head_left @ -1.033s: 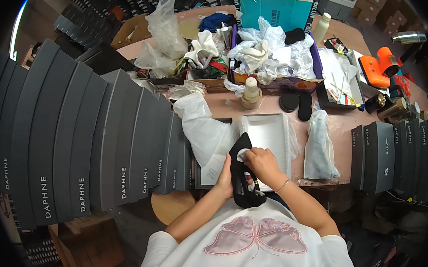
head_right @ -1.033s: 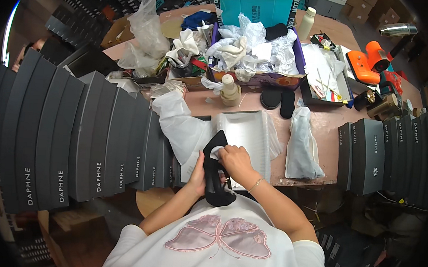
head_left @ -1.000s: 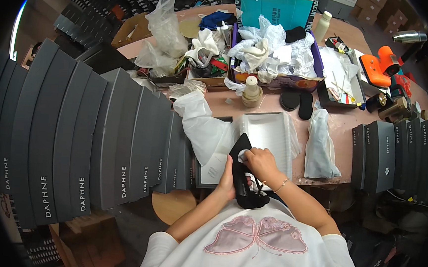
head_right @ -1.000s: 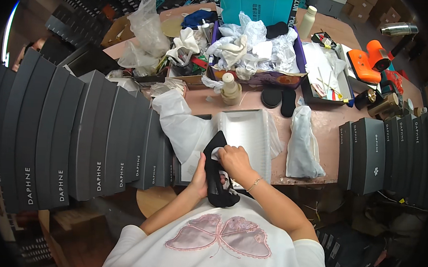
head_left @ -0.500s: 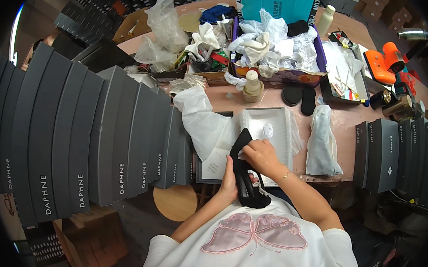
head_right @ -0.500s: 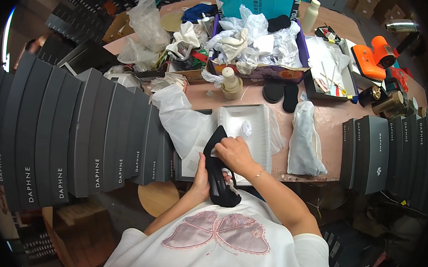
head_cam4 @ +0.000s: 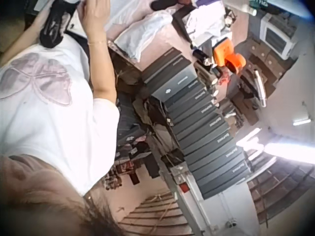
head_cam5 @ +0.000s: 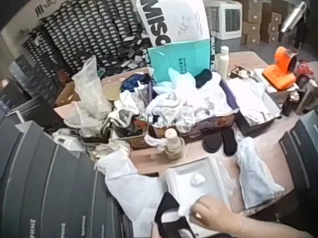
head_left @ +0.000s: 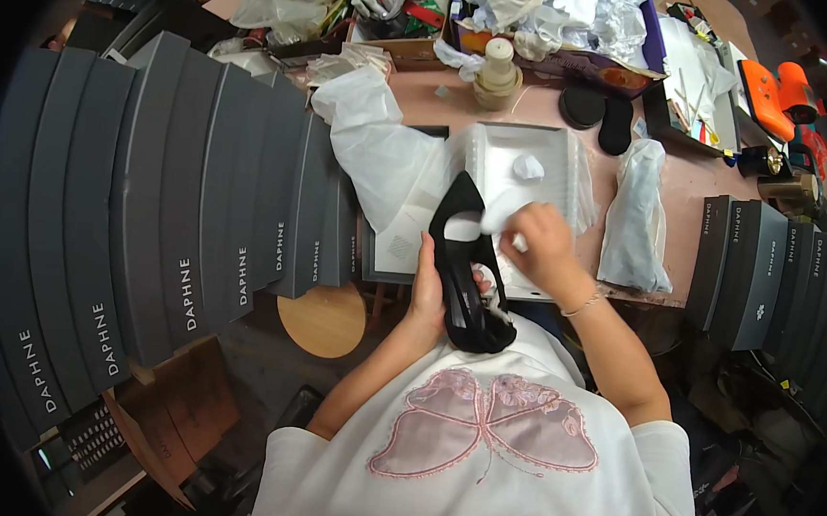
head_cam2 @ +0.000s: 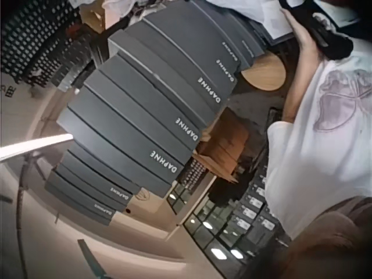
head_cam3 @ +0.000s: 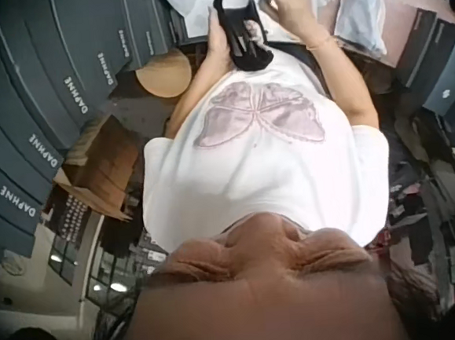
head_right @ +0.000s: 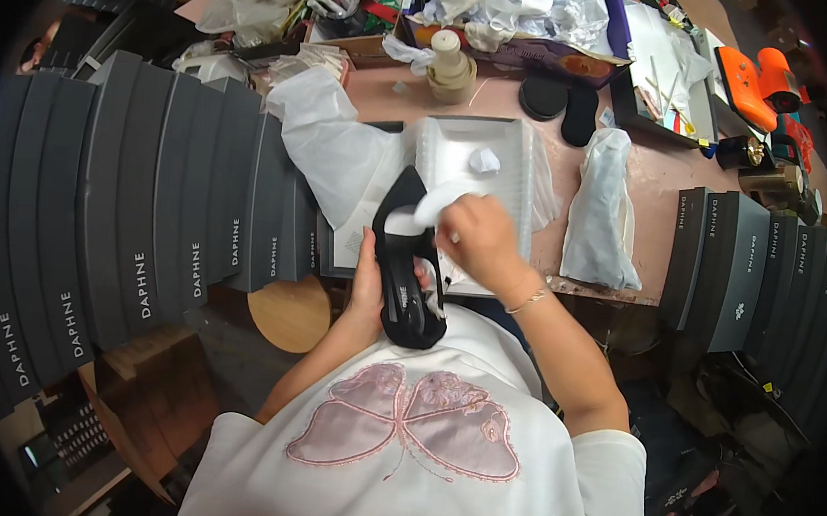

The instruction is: Packing high-heeled shoes into boxes after inspecting and cleaning them.

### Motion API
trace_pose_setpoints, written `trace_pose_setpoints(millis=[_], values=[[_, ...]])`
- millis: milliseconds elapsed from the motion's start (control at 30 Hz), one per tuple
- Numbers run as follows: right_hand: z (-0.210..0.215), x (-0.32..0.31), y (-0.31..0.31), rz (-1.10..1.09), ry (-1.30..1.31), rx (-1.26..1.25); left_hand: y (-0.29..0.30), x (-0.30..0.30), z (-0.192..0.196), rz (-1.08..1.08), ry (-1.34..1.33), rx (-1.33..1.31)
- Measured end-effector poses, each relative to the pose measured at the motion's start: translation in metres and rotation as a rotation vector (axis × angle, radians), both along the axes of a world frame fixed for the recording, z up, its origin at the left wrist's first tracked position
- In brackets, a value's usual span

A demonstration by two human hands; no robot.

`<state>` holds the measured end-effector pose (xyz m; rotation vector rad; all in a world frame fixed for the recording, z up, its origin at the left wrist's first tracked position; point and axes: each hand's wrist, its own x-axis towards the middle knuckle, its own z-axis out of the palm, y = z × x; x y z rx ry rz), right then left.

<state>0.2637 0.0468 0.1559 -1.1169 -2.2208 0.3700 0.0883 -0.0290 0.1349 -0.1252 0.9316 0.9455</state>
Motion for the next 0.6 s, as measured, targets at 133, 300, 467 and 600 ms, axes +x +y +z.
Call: trace_pose_setpoints(millis=[133, 300, 467, 600], values=[[-0.001, 0.002, 0.005, -0.017, -0.136, -0.073, -0.002, -0.005, -0.001, 0.013, 0.049, -0.059], [-0.030, -0.043, -0.009, 0.275, -0.349, -0.039, -0.007, 0.011, 0.010, -0.012, 0.138, -0.034], [-0.006, -0.009, -0.036, 0.110, -0.043, -0.088, -0.008, 0.001, 0.006, 0.069, 0.198, -0.044], [0.004, 0.018, -0.004, -0.257, -0.221, -0.120, -0.007, -0.004, 0.007, 0.111, 0.135, -0.122]])
